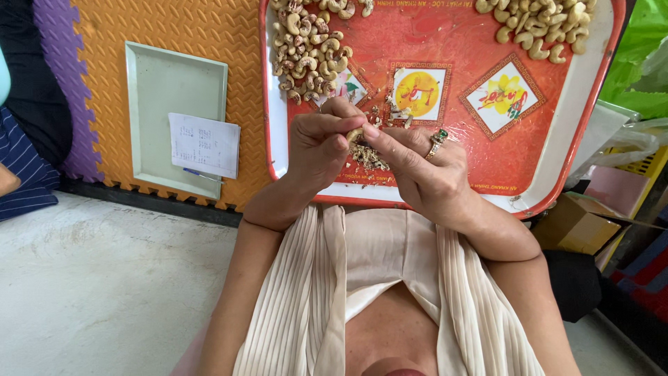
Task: The person peels the outer skin off cashew nuts by hand. They hold each nut, remove the skin, and place the peeled nut onto a tray while discarding the skin.
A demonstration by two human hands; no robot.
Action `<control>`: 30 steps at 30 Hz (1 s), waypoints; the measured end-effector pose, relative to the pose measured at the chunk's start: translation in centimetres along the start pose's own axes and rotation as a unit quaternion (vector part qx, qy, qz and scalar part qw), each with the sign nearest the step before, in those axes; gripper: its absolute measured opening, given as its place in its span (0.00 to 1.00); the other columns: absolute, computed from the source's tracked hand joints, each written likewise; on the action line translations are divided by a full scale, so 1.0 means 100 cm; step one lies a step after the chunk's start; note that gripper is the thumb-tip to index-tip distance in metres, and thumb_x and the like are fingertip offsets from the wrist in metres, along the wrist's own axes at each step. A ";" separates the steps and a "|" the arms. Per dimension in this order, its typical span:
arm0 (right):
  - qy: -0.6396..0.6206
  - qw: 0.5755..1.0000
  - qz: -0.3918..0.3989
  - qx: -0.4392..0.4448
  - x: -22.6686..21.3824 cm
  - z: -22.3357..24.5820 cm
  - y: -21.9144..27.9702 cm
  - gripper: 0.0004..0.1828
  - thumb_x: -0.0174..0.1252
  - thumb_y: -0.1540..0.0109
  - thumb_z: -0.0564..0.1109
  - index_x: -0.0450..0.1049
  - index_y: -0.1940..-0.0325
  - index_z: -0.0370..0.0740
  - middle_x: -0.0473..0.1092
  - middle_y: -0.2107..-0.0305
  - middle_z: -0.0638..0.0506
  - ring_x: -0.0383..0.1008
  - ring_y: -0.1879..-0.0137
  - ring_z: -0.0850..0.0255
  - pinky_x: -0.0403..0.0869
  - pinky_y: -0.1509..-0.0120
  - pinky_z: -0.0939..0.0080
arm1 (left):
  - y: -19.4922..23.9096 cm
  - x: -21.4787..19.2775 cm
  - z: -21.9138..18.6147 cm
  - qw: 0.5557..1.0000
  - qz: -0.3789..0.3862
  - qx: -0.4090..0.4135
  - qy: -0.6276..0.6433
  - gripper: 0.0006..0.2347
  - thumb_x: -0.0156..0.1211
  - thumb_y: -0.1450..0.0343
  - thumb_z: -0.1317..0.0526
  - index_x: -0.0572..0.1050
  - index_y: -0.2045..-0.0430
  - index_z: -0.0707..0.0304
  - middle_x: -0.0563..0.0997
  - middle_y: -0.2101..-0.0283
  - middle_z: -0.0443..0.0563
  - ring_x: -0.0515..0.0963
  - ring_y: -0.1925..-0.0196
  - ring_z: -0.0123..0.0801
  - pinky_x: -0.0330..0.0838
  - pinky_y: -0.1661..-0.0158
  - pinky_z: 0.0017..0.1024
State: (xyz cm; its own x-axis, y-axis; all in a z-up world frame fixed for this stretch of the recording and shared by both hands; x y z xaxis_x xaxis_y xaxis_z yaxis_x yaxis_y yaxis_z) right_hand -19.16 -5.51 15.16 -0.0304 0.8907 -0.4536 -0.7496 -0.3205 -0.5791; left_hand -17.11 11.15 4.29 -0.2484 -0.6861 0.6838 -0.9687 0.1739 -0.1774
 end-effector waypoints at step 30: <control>0.067 0.995 -0.055 -0.057 0.006 0.002 0.008 0.21 0.50 0.36 0.28 0.81 0.42 0.30 0.75 0.63 0.38 0.70 0.74 0.50 0.74 0.70 0.54 | 0.010 0.020 0.002 0.996 -0.039 0.009 0.075 0.10 0.67 0.30 0.73 0.79 0.56 0.76 0.77 0.50 0.73 0.79 0.45 0.48 0.79 0.49 0.32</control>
State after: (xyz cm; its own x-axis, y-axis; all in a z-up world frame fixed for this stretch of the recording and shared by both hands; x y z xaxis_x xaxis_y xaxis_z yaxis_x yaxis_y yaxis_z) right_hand -19.88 -5.15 14.53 0.1422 0.8742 -0.4642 -0.6635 -0.2639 -0.7001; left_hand -18.55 9.77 5.31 -0.1705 -0.5830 0.7944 -0.9853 0.1093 -0.1313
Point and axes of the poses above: each hand's wrist, its own y-axis away from the middle knuckle, its own x-axis out of the palm, z = x × y, the point moved 5 cm from there along -y, towards the middle knuckle
